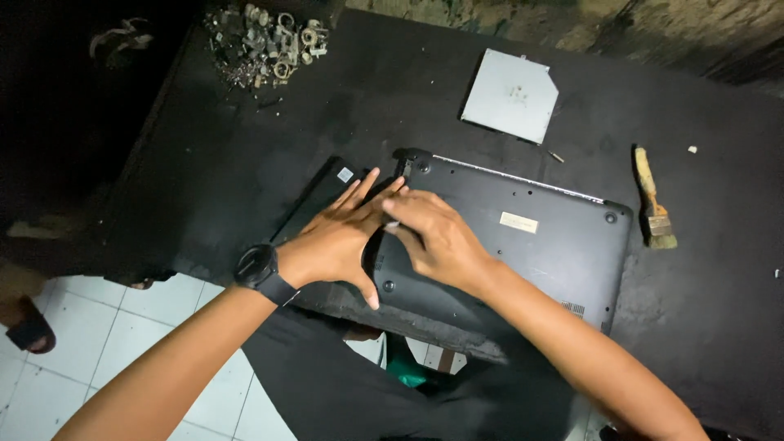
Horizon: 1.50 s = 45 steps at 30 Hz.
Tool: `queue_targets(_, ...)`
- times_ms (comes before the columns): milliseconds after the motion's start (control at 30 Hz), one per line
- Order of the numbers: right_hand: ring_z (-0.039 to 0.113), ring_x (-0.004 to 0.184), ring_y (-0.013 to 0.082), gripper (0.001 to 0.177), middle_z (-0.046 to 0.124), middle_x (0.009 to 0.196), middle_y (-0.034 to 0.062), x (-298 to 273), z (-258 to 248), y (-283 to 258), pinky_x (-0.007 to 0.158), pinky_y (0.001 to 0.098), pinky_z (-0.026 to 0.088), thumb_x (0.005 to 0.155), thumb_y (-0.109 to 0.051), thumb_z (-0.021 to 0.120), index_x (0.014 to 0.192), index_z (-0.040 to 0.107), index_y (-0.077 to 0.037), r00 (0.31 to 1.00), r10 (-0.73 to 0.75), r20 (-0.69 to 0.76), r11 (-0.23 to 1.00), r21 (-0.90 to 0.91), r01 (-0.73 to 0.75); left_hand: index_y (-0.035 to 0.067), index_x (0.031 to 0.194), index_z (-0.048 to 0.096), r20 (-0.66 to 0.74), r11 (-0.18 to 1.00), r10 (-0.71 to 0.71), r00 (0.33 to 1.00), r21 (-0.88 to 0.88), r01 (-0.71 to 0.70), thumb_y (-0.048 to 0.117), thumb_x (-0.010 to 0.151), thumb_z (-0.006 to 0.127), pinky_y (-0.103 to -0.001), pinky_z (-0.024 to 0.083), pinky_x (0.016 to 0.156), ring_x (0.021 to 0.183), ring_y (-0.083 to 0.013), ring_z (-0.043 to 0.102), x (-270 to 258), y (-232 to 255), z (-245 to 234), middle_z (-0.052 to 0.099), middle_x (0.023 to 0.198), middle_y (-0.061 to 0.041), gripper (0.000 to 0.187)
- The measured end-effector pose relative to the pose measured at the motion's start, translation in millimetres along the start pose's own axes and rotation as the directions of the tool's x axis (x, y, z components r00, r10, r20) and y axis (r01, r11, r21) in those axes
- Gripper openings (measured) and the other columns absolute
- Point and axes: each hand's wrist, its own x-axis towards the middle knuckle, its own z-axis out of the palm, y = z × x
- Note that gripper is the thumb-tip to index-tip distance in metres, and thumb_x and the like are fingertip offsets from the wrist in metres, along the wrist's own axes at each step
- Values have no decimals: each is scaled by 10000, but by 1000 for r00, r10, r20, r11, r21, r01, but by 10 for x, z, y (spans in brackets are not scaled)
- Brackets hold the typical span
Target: The person cleans a laptop hard drive with a brush, then uses a screwdriver to remove screws from the drive and the laptop's back cover. They place the hard drive aside and remove the back cover to reveal the internal components.
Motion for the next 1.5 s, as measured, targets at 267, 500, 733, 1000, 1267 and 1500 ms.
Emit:
queue_targets(267, 720, 783, 335, 593, 710, 880, 131, -158, 104, 139, 877, 478, 565, 831, 17, 825, 1377, 598, -26, 985, -164, -54, 968, -201, 150, -112, 1549, 272, -16, 1000, 8, 1000, -6, -9, 779, 451, 947, -484, 12, 1276, 1577, -450, -63, 12, -22, 36, 134, 1721, -196, 1567)
queue_targets(500, 653, 1187, 431, 749, 600, 1359, 246, 110, -144, 330, 999, 507, 531, 852, -55, 896, 1416, 409, 27, 939, 75, -335, 985, -120, -121, -30, 1612, 182, -88, 990, 32, 996, 140, -20, 733, 311, 1020, -524, 105, 1254, 1557, -478, 34, 57, 88, 13, 151, 1701, -236, 1725)
queue_targets(733, 768, 888, 417, 728, 721, 1043, 226, 313, -258, 711, 805, 498, 591, 1019, 41, 706, 1526, 184, 26, 958, 154, -240, 982, -66, -175, -89, 1579, 196, -8, 994, 33, 999, 108, -32, 664, 296, 1050, -519, 56, 1262, 1554, -507, 35, 142, 40, 82, 173, 1669, -298, 1716)
queue_targets(1000, 764, 896, 403, 845, 746, 986, 193, 336, -236, 622, 783, 482, 597, 934, -79, 841, 1555, 278, 20, 978, 132, -159, 951, -259, -170, -104, 1584, 167, 25, 994, 8, 1000, 111, -11, 618, 331, 1067, -516, 45, 1259, 1556, -502, 21, 150, 58, 61, 146, 1671, -309, 1704)
queue_targets(1267, 682, 1061, 401, 777, 697, 1046, 164, 304, -174, 807, 901, 475, 571, 855, -134, 880, 1503, 469, -11, 993, -23, -115, 948, -318, -15, -99, 1568, 197, 24, 995, 39, 999, 90, -41, 623, 353, 1034, -520, 50, 1263, 1558, -504, 18, 123, 59, 37, 178, 1658, -312, 1643)
queue_targets(1500, 697, 1009, 469, 700, 683, 1063, 251, 213, -134, 869, 830, 511, 571, 829, -79, 890, 1434, 554, 32, 961, 67, -268, 962, -237, -134, -91, 1567, 201, 0, 995, 23, 1000, 101, -23, 619, 341, 1035, -524, 65, 1263, 1559, -502, 27, 86, 95, 3, 179, 1659, -309, 1645)
